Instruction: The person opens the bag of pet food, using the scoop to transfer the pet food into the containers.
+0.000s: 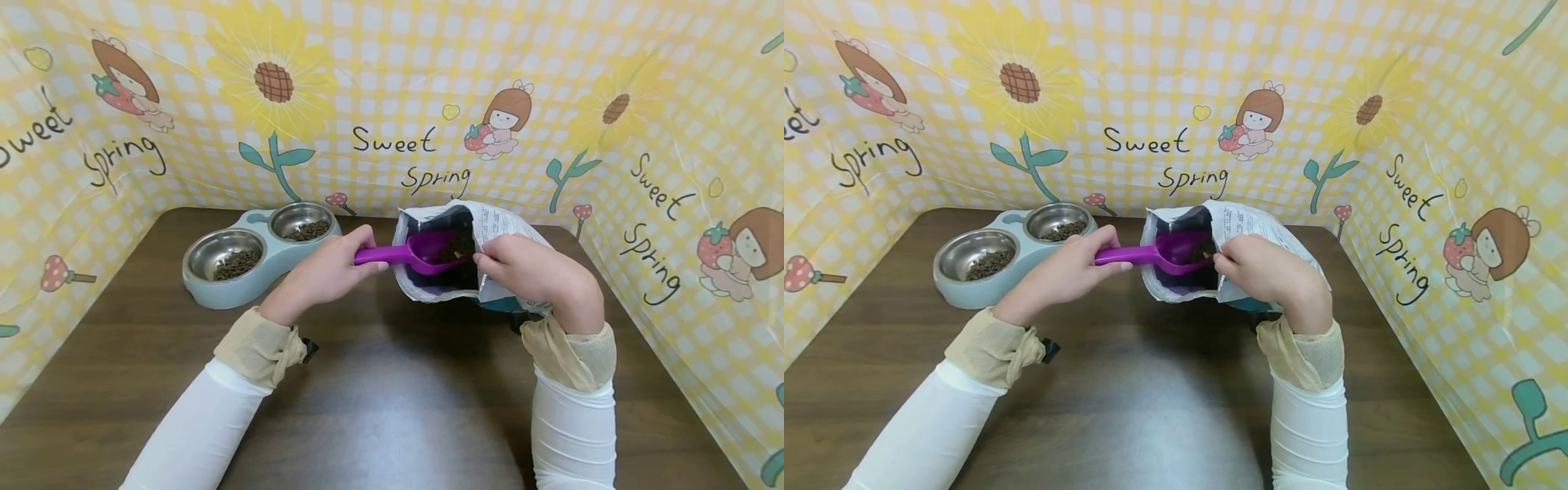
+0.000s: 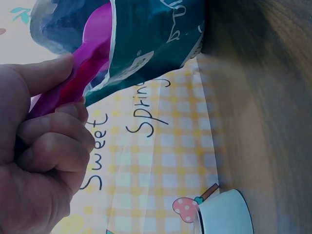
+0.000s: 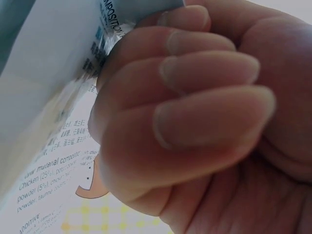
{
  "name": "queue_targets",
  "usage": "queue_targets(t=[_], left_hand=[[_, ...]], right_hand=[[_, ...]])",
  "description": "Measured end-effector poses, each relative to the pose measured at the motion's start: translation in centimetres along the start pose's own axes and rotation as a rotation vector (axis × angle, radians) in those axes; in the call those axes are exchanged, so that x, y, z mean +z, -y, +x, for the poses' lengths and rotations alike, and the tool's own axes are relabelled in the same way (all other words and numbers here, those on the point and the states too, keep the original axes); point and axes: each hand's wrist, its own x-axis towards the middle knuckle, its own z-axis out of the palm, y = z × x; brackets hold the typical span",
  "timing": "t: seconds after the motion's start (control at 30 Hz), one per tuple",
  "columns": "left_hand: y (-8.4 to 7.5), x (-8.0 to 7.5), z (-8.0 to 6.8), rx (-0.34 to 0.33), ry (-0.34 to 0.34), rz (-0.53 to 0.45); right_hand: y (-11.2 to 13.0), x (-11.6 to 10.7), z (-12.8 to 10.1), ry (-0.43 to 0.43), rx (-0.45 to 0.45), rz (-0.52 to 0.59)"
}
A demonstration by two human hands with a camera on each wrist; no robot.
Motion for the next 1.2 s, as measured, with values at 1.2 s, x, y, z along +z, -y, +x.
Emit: queue_targets(t=[1.2], left_hand=[[1.7,-0.9,-0.9,0.015,0.013,-0.021]], right_hand=[[0.2,-0.3,-0.1,0.023,0.034,0.008]])
